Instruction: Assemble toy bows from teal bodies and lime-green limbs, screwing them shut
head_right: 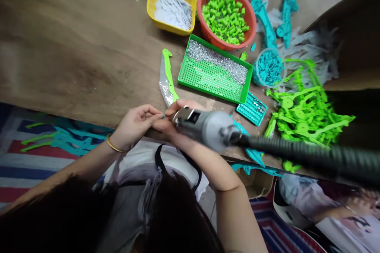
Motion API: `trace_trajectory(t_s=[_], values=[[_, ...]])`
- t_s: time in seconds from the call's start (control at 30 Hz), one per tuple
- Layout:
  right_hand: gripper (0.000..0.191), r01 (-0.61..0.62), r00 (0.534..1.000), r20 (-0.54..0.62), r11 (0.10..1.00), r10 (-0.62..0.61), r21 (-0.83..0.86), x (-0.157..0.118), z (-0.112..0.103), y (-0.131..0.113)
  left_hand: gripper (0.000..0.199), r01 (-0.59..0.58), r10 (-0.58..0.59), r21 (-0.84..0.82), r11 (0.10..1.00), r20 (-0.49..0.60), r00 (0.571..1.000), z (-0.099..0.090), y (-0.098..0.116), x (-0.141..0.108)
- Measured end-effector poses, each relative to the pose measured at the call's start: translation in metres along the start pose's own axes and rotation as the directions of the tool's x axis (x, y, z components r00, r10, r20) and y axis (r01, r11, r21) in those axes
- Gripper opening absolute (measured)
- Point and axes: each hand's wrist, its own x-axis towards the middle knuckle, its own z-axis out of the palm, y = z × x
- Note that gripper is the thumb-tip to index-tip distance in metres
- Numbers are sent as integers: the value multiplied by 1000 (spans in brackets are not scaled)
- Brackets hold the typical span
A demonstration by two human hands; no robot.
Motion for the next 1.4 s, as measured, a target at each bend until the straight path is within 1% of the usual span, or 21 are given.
trace_trajectory(t_s=[0.1, 0.17, 0.2, 0.23, 0.3, 0.33, 0.37, 0.4, 0.43, 0.5, 0.6, 0.7, 0.83, 0.93, 1.0, 1.03, 1.07, 1.13, 1.2, 1.3, 1.4], values=[[34, 196, 976, -112, 975, -184, 104, 37, -15, -18, 39, -12, 12, 87, 996, 7, 1000, -12, -2, -7], [27, 231, 954, -204, 973, -220, 29, 68, -30, -26, 33, -124, 125, 343, 931, 19, 992, -21, 0, -12], [25, 233, 938, -265, 973, -224, 3, 83, -36, -25, 30, -218, 229, 508, 834, 41, 972, -24, 3, -14], [22, 229, 920, -325, 973, -219, -6, 97, -42, -22, 28, -313, 347, 652, 690, 82, 934, -25, 7, -15], [17, 245, 860, -455, 969, -231, -29, 116, -46, -5, 22, -457, 541, 804, 380, 208, 815, -17, 14, -13], [19, 236, 837, -500, 971, -224, -40, 122, -46, 6, 20, -508, 590, 818, 268, 278, 758, -10, 17, -10], [22, 211, 821, -531, 976, -209, -58, 126, -44, 18, 23, -551, 605, 812, 193, 344, 718, -1, 19, -7], [26, 173, 820, -541, 982, -185, -73, 127, -42, 29, 30, -584, 596, 799, 141, 403, 695, 9, 20, -2], [29, 132, 826, -541, 987, -159, -88, 127, -39, 38, 38, -605, 578, 790, 103, 447, 683, 19, 20, 2], [34, 71, 852, -511, 992, -117, -108, 124, -34, 49, 51, -609, 528, 792, 49, 497, 689, 34, 17, 10], [32, 95, 862, -488, 990, -135, -105, 119, -31, 52, 54, -578, 476, 816, -12, 513, 715, 44, 11, 18], [25, 162, 849, -492, 981, -192, -104, 118, -30, 52, 51, -563, 471, 825, -56, 519, 713, 44, 9, 19], [22, 164, 862, -469, 981, -192, -100, 122, -31, 50, 51, -543, 463, 835, -94, 519, 718, 45, 9, 18], [21, 175, 845, -498, 981, -194, -85, 120, -34, 32, 50, -520, 484, 852, -63, 482, 731, 43, 9, 19], [18, 222, 827, -517, 973, -220, -58, 110, -35, 13, 52, -510, 509, 860, -34, 454, 732, 41, 9, 20], [16, 248, 832, -507, 969, -226, -25, 102, -35, 4, 53, -504, 518, 864, -23, 441, 733, 39, 9, 21], [16, 262, 849, -480, 965, -221, 20, 92, -34, -5, 53, -496, 519, 868, -14, 431, 738, 38, 10, 22], [23, 238, 910, -370, 967, -188, 94, 69, -31, -17, 50, -482, 509, 876, -2, 416, 754, 37, 12, 23], [29, 190, 953, -256, 978, -161, 90, 48, -29, -20, 46, -475, 495, 880, 5, 410, 766, 37, 13, 23], [31, 187, 965, -193, 982, -178, 29, 29, -30, -14, 41, -478, 506, 878, -2, 414, 757, 37, 13, 23], [32, 159, 977, -145, 987, -159, -10, 21, -36, 0, 40, -485, 524, 874, -16, 420, 740, 36, 11, 23]])
